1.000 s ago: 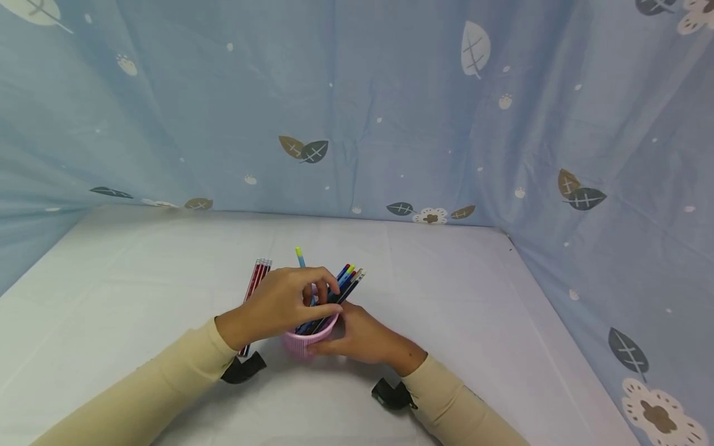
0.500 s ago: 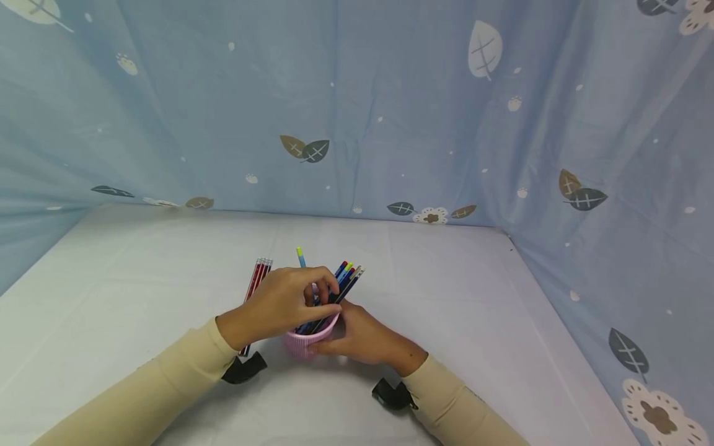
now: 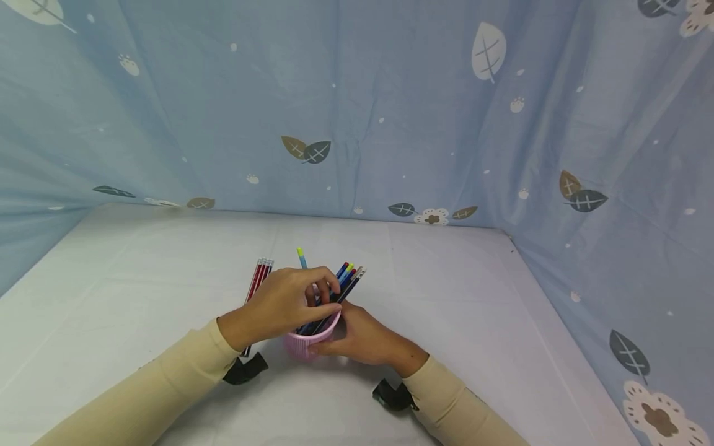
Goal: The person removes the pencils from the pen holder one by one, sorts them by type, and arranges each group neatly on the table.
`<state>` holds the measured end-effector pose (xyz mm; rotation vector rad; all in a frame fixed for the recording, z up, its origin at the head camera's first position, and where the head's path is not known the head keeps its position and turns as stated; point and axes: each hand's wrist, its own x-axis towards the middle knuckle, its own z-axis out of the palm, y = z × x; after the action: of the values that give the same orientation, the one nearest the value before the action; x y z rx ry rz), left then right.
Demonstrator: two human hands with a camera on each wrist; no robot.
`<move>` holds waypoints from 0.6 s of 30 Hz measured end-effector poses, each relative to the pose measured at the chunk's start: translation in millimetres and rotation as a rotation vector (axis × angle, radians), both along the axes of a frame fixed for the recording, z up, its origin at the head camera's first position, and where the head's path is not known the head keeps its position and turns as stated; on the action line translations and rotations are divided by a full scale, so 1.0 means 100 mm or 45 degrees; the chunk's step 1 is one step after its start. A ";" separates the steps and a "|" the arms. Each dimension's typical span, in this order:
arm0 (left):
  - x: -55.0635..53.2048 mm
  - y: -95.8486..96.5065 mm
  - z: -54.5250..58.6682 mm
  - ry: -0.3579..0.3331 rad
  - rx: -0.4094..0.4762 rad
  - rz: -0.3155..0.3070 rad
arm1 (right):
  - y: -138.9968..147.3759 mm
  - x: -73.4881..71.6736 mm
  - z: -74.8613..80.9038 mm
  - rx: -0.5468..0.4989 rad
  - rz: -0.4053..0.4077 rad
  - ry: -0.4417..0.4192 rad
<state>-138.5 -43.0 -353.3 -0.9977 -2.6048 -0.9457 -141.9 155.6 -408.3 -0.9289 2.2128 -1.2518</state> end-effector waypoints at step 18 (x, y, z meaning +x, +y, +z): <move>0.01 0.01 0.00 -0.036 -0.021 0.034 | 0.00 0.00 -0.01 0.002 -0.006 0.012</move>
<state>-137.2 -41.7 -352.9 -0.9583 -2.6461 -0.9402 -141.9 155.6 -409.6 -0.9318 2.2243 -1.2499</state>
